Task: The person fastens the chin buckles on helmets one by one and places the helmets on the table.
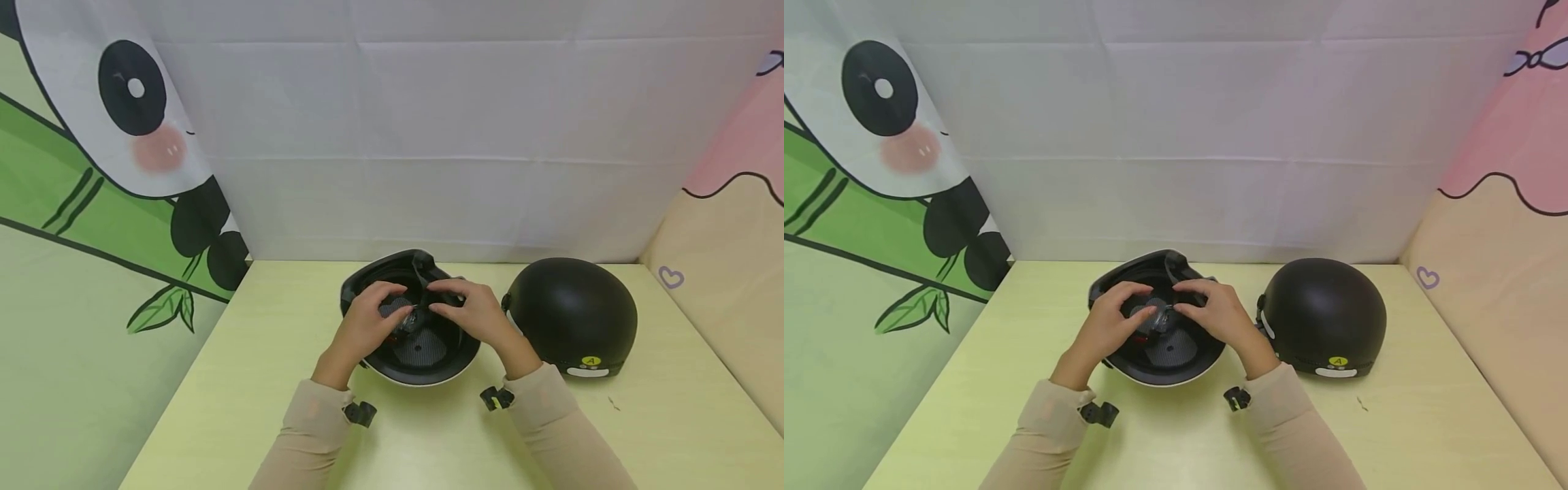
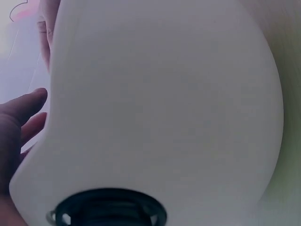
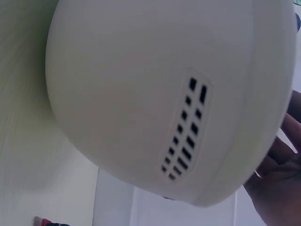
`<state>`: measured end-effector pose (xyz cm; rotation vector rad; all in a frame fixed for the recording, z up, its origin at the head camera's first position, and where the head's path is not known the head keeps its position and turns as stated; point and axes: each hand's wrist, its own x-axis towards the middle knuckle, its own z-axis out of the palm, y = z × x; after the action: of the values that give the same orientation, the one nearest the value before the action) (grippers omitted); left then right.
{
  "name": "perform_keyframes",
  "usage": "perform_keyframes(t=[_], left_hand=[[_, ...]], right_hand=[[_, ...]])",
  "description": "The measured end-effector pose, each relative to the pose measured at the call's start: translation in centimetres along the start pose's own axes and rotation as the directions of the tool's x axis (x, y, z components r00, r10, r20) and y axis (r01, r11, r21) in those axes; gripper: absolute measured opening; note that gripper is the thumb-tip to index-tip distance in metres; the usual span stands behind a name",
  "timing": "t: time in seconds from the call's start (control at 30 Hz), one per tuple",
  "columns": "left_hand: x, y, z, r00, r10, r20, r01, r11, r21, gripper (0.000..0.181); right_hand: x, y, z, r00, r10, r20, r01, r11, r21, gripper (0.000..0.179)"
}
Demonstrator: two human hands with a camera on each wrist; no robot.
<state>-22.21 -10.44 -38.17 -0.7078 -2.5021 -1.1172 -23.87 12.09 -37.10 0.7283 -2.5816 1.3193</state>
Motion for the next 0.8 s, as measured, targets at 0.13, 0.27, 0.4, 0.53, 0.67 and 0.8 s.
perform_keyframes(t=[0.13,0.27,0.4,0.53,0.67,0.8], left_hand=[[-0.1,0.1,-0.2,1.000,0.007,0.006,-0.007,0.999,0.037,0.035],[-0.5,0.5,-0.6,0.999,0.012,-0.039,-0.010,0.998,0.055,0.033],[-1.4,0.7,-1.0,0.989,0.007,-0.151,0.002,0.998,0.056,0.033],[-2.5,0.4,-1.1,0.967,-0.043,-0.252,0.057,0.997,0.051,0.044],[-3.5,-0.1,-0.8,0.954,-0.123,-0.273,0.133,0.991,0.018,0.057],[-4.4,-0.3,-0.6,0.940,-0.212,-0.267,0.209,0.977,-0.040,0.069]], right_hand=[[-0.1,0.6,-0.3,0.999,-0.026,-0.036,0.025,0.999,-0.019,0.035],[-0.3,1.4,-0.7,0.997,-0.004,-0.082,0.003,1.000,-0.015,0.036],[-0.4,2.4,-1.1,0.992,0.053,-0.110,-0.050,0.998,0.034,0.040],[-0.4,3.3,-1.2,0.987,0.124,-0.101,-0.109,0.984,0.139,0.048],[-0.4,4.2,-1.0,0.979,0.194,-0.068,-0.175,0.960,0.217,0.054],[-0.4,5.0,-0.6,0.969,0.246,-0.024,-0.229,0.930,0.288,0.058]])
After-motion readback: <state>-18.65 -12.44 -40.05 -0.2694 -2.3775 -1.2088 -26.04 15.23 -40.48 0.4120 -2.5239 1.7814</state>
